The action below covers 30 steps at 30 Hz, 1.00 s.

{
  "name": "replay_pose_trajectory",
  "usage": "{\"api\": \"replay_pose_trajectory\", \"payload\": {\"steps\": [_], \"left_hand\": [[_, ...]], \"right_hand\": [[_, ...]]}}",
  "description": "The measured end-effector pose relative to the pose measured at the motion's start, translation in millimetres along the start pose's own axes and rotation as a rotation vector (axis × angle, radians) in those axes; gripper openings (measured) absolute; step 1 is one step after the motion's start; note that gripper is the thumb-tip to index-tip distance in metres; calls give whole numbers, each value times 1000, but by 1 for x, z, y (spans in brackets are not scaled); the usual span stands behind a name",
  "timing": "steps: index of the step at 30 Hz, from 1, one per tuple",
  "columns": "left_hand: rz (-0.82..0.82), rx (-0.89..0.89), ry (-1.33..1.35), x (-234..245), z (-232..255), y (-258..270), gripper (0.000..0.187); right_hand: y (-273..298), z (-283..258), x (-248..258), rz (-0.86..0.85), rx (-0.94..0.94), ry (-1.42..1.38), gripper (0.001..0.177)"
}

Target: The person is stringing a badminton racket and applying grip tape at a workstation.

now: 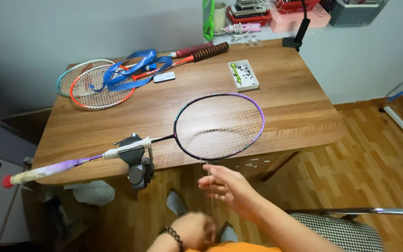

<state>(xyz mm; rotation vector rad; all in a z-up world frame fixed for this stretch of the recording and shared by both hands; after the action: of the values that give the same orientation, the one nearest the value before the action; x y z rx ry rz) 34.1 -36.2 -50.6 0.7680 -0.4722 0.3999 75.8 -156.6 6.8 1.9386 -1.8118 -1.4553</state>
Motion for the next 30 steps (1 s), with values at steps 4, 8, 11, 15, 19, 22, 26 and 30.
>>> {"api": "replay_pose_trajectory", "payload": {"steps": [4,8,11,15,19,22,26,30], "left_hand": [[-303,22,-80,-38,-27,-3,21],[-213,162,-18,-19,-45,-7,24],[32,149,119,1,-61,-33,29],[273,134,797,70,-19,-32,38],[235,170,1235,68,-11,-43,36],[287,131,1295,57,-17,-62,30],[354,161,1125,48,-18,-63,24],[398,-102,425,21,-14,-45,18]], "right_hand": [[-21,-4,12,-133,194,-134,37],[-1,0,17,-12,71,140,31],[0,19,41,10,24,320,28],[-6,46,67,-94,70,485,25],[10,38,59,-62,25,477,24],[9,30,53,-112,33,535,24],[5,45,58,-135,56,570,22],[-13,70,88,-194,155,516,23]]}}
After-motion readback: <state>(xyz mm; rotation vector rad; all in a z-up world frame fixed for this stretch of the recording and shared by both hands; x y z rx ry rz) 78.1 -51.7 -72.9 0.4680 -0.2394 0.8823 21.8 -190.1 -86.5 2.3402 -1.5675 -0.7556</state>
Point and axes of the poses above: each hand's wrist, its own y-axis away from the middle knuckle, its own x-axis out of the back of the hand, z = x × y, the point moved 8 cm from there along -y, towards the middle knuckle, and after that the axes turned 6 degrees about -y, right-handed, at the moved point
